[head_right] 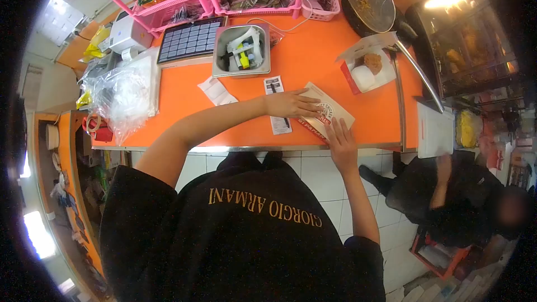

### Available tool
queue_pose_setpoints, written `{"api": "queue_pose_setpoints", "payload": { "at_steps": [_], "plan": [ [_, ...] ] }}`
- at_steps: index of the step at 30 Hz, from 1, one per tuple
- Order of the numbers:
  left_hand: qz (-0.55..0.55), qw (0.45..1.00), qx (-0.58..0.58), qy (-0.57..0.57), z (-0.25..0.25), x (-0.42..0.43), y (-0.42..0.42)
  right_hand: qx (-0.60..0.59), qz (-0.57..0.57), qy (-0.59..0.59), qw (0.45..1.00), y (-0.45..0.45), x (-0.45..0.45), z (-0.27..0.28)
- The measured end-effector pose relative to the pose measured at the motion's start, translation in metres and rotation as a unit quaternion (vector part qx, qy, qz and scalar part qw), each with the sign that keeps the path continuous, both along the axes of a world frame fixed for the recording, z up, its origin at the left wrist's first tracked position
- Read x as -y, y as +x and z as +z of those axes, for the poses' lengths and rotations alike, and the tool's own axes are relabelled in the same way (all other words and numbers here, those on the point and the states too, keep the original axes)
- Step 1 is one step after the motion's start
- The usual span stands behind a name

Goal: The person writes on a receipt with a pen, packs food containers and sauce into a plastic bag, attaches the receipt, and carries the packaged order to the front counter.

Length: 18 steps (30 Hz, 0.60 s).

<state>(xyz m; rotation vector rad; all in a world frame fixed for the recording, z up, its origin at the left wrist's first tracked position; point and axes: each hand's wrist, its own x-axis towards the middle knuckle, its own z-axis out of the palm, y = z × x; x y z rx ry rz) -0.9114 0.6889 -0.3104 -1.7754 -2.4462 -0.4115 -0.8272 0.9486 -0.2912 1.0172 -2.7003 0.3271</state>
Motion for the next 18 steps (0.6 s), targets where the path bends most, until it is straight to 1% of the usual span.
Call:
{"api": "queue_pose_setpoints", "payload": {
  "at_steps": [4,7,9,10,12,13,15,16,18],
  "plan": [
    [0.002,1.000,-0.007,0.010,-0.002,0.001,-0.004,-0.003,0.006,0.007,1.000,-0.002,-0.003,0.000],
    [-0.025,0.999,0.003,0.023,-0.002,0.005,-0.001,0.027,0.007,0.031,0.999,0.003,-0.004,0.002],
    [-0.016,0.998,0.034,0.041,0.004,0.011,0.006,0.084,-0.014,0.036,0.996,0.009,0.000,0.007],
    [-0.018,0.999,0.031,0.039,0.003,0.011,0.006,0.081,-0.016,0.035,0.996,0.009,0.000,0.004],
    [-0.003,1.000,-0.007,-0.002,-0.002,0.008,0.005,0.027,-0.019,0.090,0.995,0.007,-0.001,-0.003],
    [0.002,1.000,-0.027,0.001,-0.004,0.007,0.006,0.024,-0.019,0.091,0.995,0.004,0.002,0.003],
    [0.006,1.000,-0.025,0.013,-0.011,0.006,0.005,0.054,-0.049,0.077,0.994,-0.005,0.015,0.017],
    [0.009,1.000,-0.019,0.023,-0.012,0.008,0.006,0.053,-0.047,0.076,0.995,-0.014,0.026,0.024],
    [0.015,0.999,-0.022,0.027,-0.013,0.008,0.008,0.135,-0.102,0.102,0.980,-0.033,0.049,0.036]
  ]
}}
